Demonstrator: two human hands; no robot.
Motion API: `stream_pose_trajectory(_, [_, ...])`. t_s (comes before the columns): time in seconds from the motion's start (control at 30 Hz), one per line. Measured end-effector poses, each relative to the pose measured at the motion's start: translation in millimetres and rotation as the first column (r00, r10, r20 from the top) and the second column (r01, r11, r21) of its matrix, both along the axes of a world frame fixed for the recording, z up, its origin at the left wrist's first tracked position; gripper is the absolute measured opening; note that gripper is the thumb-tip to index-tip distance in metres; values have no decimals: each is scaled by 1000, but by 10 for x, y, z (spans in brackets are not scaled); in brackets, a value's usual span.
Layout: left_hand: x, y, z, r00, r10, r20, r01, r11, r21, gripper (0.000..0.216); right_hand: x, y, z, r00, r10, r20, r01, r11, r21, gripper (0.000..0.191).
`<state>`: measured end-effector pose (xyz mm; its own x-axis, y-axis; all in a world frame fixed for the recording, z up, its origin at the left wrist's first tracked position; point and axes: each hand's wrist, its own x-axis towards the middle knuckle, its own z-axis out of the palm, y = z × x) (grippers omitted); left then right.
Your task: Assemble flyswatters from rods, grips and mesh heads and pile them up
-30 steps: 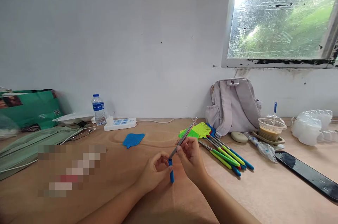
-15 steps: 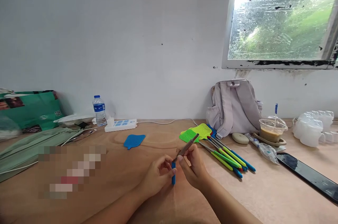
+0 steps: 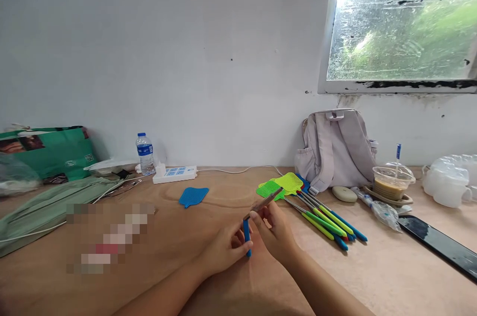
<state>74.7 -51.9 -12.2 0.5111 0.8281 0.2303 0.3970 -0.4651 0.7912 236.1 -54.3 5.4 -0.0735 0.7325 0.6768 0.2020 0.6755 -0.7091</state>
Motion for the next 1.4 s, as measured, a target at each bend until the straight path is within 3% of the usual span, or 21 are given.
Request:
stream_pose_trajectory(0.23, [-9,-41,62,987,-95,-131,110,988,109,15,5,-30,58,997,-75,23,75,997,-13,25])
stream_pose_trajectory(0.4, [0,-74,49,977,-86,-194,115,983,144,9,16,-49,61,988,-82,130,76,996,55,20])
stream_pose_trajectory(0.53, [-82,-15,78,975,-102,-198,145,965,219,16,1,-49,10,952,-88,292,68,994,80,20])
stream_pose_trajectory(0.6, [-182,79,122,979,-29,-201,90,949,304,20,-11,-48,-12,941,-64,331,50,997,52,24])
stream_pose_trajectory(0.67, [-331,222,158,960,165,-227,-61,913,404,22,-16,-50,-17,937,-21,348,17,1000,13,25])
stream_pose_trajectory(0.73, [-523,388,163,856,436,-278,-256,825,504,24,-9,-52,-8,925,47,376,-36,999,-35,26])
stream_pose_trajectory(0.8, [-735,542,134,693,628,-354,-392,741,545,31,9,-47,0,904,145,402,-110,988,-108,26])
stream_pose_trajectory(0.9, [-1009,702,56,447,745,-496,-581,663,472,41,44,-14,-11,876,322,358,-254,941,-225,29])
stream_pose_trajectory(0.97, [-1119,758,7,378,749,-544,-656,631,413,41,63,20,-31,868,400,294,-330,907,-261,31])
stream_pose_trajectory(1.17, [-1109,777,-24,406,721,-562,-660,656,366,32,86,75,-71,884,351,309,-279,926,-255,32])
stream_pose_trajectory(1.4, [-1043,765,94,560,631,-537,-557,766,320,10,62,28,-31,846,239,477,-154,966,-210,28])
